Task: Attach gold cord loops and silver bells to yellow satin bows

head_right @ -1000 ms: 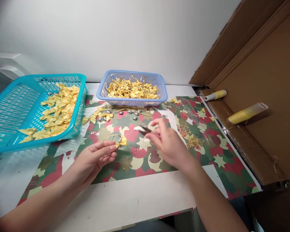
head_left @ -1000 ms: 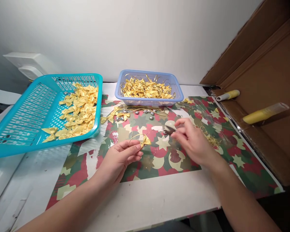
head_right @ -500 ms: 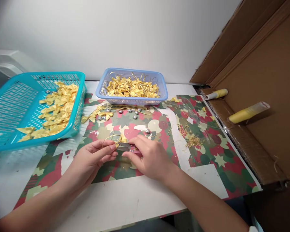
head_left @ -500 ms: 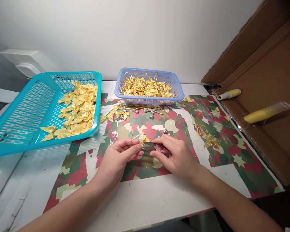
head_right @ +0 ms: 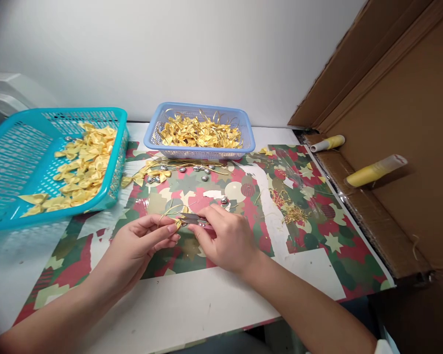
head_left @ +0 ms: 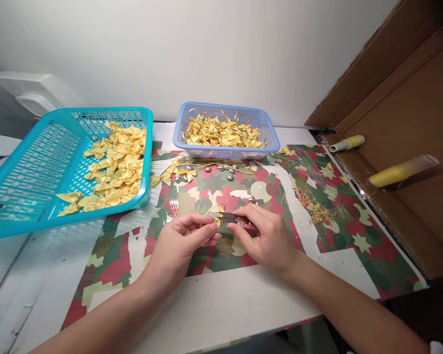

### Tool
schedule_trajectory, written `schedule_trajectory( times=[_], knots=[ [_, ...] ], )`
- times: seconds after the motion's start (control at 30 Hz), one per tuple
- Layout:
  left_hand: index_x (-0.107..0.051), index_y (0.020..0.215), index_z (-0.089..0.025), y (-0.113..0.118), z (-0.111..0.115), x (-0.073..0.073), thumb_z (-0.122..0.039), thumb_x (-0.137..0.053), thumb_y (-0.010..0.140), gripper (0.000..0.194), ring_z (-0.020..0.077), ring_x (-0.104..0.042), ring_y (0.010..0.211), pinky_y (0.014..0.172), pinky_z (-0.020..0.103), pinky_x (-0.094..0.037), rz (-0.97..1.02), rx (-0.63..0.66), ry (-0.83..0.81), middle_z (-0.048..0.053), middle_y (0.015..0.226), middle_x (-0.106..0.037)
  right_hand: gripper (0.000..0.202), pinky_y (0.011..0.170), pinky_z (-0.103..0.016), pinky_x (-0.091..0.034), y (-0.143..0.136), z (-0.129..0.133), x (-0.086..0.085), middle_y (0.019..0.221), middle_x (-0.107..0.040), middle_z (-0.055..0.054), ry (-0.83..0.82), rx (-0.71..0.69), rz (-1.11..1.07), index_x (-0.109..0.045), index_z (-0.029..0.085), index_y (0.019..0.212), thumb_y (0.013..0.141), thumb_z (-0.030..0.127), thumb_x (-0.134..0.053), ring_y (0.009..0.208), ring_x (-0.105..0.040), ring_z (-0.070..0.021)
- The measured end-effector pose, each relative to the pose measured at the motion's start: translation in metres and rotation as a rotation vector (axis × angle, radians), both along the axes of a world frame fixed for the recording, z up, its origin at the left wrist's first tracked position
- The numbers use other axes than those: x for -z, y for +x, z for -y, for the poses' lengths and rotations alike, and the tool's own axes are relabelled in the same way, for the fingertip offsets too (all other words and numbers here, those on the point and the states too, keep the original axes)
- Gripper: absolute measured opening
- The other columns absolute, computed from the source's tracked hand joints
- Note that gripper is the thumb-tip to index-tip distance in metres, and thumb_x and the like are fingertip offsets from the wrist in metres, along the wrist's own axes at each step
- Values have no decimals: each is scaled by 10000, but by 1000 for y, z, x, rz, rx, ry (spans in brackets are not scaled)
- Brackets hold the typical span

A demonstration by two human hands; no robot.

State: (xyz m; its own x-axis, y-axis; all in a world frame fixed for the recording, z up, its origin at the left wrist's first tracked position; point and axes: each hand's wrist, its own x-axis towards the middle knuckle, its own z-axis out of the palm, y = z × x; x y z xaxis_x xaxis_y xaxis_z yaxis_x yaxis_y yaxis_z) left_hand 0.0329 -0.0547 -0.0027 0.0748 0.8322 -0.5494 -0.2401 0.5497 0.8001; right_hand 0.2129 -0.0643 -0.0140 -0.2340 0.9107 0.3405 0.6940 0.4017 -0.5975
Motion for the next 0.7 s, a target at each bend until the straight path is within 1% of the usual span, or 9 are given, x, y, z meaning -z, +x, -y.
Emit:
schedule_trajectory(
  times=[0.23,0.4,0.47,0.53,0.57,0.6,0.67,0.7],
  knots=[
    [-698,692,-146,0,0,2,-246,-861,560,232,102,-657,554,568,169,-550,-4,25,8,-9,627,-687,130,557,-239,-407,0,0,0,686,-599,-14,-20,1,-22,-606,188,850,887,293,-540,608,-538,-129],
    [-698,693,-141,0,0,1,-243,-861,554,237,104,-652,548,570,182,-550,-1,23,0,-5,634,-686,153,548,-239,-396,-2,1,0,670,-598,-9,-30,19,-29,-603,191,803,891,292,-528,594,-524,-124],
    [-695,686,-138,0,-1,1,-239,-863,544,243,104,-648,542,573,187,-549,-6,17,1,-6,627,-681,150,551,-241,-399,0,-1,-3,670,-604,-5,-52,10,-46,-601,192,794,885,292,-535,587,-524,-121],
    [-692,685,-136,0,-1,0,-236,-862,539,245,106,-648,545,578,191,-548,-16,10,0,-8,616,-674,129,562,-245,-408,9,-6,-8,705,-625,-6,-78,17,-72,-606,198,828,871,309,-556,600,-539,-125],
    [-689,688,-137,0,-1,-1,-234,-859,543,244,108,-649,549,581,193,-548,-20,6,-1,-9,613,-671,132,561,-245,-409,17,-11,-10,722,-631,-6,-80,46,-85,-609,204,862,861,329,-568,597,-541,-126],
    [-685,695,-140,0,-1,-2,-234,-855,548,243,108,-649,553,584,194,-548,-20,1,0,-11,611,-667,147,558,-248,-407,26,-16,-13,740,-635,-11,-85,113,-91,-611,208,892,862,344,-564,612,-554,-135],
    [-678,719,-150,0,-1,-3,-232,-844,567,239,109,-651,562,592,197,-548,-10,-3,-3,-17,619,-663,187,584,-264,-415,48,-27,-15,751,-638,-24,-87,278,-46,-608,207,864,855,388,-564,658,-580,-162],
    [-674,734,-156,0,-1,-4,-231,-837,578,238,109,-651,566,593,198,-548,-3,-2,-6,-20,626,-662,197,598,-274,-411,59,-32,-15,750,-639,-28,-106,355,30,-606,207,830,840,402,-577,672,-581,-174]
  ],
)
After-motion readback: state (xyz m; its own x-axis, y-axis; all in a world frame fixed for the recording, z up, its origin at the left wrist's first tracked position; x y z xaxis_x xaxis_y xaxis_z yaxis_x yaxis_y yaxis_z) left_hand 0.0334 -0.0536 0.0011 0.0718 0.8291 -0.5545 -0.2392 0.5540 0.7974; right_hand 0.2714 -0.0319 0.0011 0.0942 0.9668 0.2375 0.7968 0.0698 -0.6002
